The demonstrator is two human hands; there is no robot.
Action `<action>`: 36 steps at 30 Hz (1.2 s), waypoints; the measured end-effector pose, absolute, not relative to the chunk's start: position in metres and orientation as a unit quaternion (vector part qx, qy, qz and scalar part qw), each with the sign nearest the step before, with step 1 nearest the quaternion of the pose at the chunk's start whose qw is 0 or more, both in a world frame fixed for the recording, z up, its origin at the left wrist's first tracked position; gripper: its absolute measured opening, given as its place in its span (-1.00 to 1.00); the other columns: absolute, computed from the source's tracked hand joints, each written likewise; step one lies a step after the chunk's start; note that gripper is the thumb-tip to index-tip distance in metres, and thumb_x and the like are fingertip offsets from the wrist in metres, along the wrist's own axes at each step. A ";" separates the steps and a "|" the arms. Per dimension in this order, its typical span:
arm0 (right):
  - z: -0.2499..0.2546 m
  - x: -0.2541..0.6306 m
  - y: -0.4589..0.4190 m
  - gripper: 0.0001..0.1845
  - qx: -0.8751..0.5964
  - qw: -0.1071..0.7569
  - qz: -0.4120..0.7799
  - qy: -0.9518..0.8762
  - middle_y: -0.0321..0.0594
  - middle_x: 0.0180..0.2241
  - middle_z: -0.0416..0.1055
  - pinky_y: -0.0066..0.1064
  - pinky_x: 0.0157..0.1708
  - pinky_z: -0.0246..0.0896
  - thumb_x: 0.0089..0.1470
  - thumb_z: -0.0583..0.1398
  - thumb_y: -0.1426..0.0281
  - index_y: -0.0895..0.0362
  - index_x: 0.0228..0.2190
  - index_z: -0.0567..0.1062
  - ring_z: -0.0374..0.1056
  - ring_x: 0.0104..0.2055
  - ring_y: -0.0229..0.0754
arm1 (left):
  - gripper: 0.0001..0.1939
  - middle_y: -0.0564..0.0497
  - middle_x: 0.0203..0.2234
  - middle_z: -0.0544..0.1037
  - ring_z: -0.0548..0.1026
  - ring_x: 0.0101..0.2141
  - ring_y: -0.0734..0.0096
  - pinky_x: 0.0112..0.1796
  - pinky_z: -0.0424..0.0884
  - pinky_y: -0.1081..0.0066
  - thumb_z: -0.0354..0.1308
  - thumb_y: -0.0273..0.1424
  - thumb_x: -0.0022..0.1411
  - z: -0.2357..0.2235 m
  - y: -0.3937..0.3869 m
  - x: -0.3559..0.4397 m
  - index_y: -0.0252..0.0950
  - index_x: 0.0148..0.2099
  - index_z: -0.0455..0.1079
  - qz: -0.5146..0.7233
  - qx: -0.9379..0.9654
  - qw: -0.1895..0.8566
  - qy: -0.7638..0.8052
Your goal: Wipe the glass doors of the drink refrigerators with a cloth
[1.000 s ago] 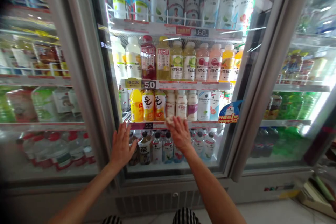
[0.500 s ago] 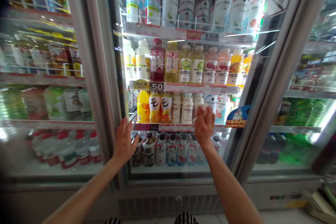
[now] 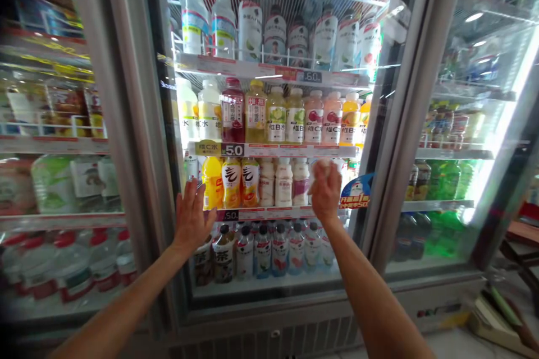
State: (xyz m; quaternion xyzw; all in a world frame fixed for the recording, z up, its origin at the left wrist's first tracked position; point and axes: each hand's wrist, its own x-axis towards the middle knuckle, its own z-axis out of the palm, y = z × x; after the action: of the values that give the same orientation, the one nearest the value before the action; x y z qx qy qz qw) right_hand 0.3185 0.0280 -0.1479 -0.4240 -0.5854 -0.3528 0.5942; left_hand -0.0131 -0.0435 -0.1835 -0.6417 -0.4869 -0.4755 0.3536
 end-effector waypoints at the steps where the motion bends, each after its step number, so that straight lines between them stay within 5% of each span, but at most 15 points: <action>1: -0.143 0.331 0.032 -0.47 -0.455 0.644 -0.339 -0.514 -0.02 0.23 -0.04 0.06 0.14 -0.05 0.11 -0.04 0.48 0.10 0.13 0.19 -0.11 0.27 0.00 | -0.27 -0.17 0.27 -0.12 -0.15 0.26 0.16 0.19 -0.11 0.02 -0.01 -0.37 0.20 -0.183 -0.044 -0.016 -0.27 0.32 -0.29 -0.478 -0.637 0.353 -0.491; 4: -0.142 0.325 0.035 -0.43 -0.476 0.687 -0.326 -0.442 0.02 0.26 -0.14 0.11 0.13 -0.08 0.10 -0.06 0.48 0.13 0.17 0.12 -0.17 0.28 0.04 | -0.29 -0.17 0.27 -0.11 -0.16 0.26 0.19 0.19 -0.13 0.05 -0.03 -0.34 0.22 -0.179 -0.042 -0.016 -0.27 0.31 -0.27 -0.480 -0.636 0.356 -0.488; 10: -0.160 0.250 0.012 -0.38 -0.310 0.463 -0.399 -0.728 -0.28 0.25 -0.03 -0.10 0.20 -0.11 0.08 0.01 0.53 -0.15 0.14 0.14 -0.14 0.29 -0.15 | -0.30 -0.17 0.27 -0.08 -0.16 0.26 0.20 0.20 -0.15 0.07 -0.04 -0.34 0.22 -0.173 -0.042 -0.007 -0.27 0.32 -0.28 -0.461 -0.662 0.369 -0.462; 15: -0.131 0.249 0.021 -0.41 -0.423 0.671 -0.352 -0.497 -0.04 0.28 -0.19 0.07 0.15 -0.11 0.11 -0.04 0.51 0.08 0.18 0.08 -0.22 0.30 0.02 | -0.28 -0.15 0.28 -0.12 -0.16 0.26 0.21 0.19 -0.13 0.08 -0.05 -0.34 0.23 -0.177 -0.052 -0.030 -0.25 0.32 -0.33 -0.461 -0.638 0.370 -0.493; 22: -0.161 0.157 -0.004 -0.36 -0.207 0.372 -0.382 -0.820 -0.34 0.22 0.05 -0.06 0.24 -0.31 0.05 0.07 0.52 -0.15 0.14 0.14 -0.19 0.30 -0.15 | -0.28 -0.18 0.27 -0.08 -0.13 0.26 0.20 0.19 -0.16 0.05 -0.04 -0.36 0.23 -0.182 -0.068 -0.041 -0.28 0.32 -0.32 -0.441 -0.634 0.399 -0.494; 27: -0.129 0.128 -0.004 -0.40 -0.342 0.508 -0.350 -0.709 -0.17 0.25 -0.03 0.05 0.23 -0.35 0.10 0.00 0.51 0.00 0.17 0.10 -0.26 0.31 -0.04 | -0.29 -0.21 0.25 -0.04 -0.09 0.25 0.17 0.19 -0.21 0.03 -0.03 -0.34 0.22 -0.181 -0.079 -0.061 -0.30 0.31 -0.27 -0.444 -0.613 0.415 -0.505; 33: -0.161 0.091 -0.011 -0.47 -0.098 0.293 -0.406 -0.860 -0.26 0.23 0.05 -0.06 0.24 -0.26 0.10 0.06 0.42 0.01 0.12 0.18 -0.14 0.28 -0.12 | -0.31 -0.21 0.24 0.00 -0.09 0.25 0.20 0.19 -0.16 0.06 -0.03 -0.34 0.22 -0.178 -0.087 -0.078 -0.30 0.31 -0.22 -0.440 -0.605 0.434 -0.502; 36: -0.142 0.074 -0.009 -0.46 -0.189 0.378 -0.395 -0.815 -0.23 0.24 0.02 0.00 0.24 -0.32 0.12 0.02 0.47 -0.01 0.14 0.15 -0.17 0.30 -0.09 | -0.31 -0.23 0.24 0.01 -0.09 0.25 0.19 0.18 -0.16 0.04 -0.02 -0.33 0.22 -0.172 -0.091 -0.086 -0.31 0.31 -0.23 -0.447 -0.596 0.441 -0.500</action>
State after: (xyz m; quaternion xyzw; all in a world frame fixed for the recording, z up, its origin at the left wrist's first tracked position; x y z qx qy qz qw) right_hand 0.0739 -0.0088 -0.1424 -0.1894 -0.8154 -0.3950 0.3784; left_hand -0.0856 -0.0906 -0.1719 -0.5958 -0.5005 -0.4470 0.4414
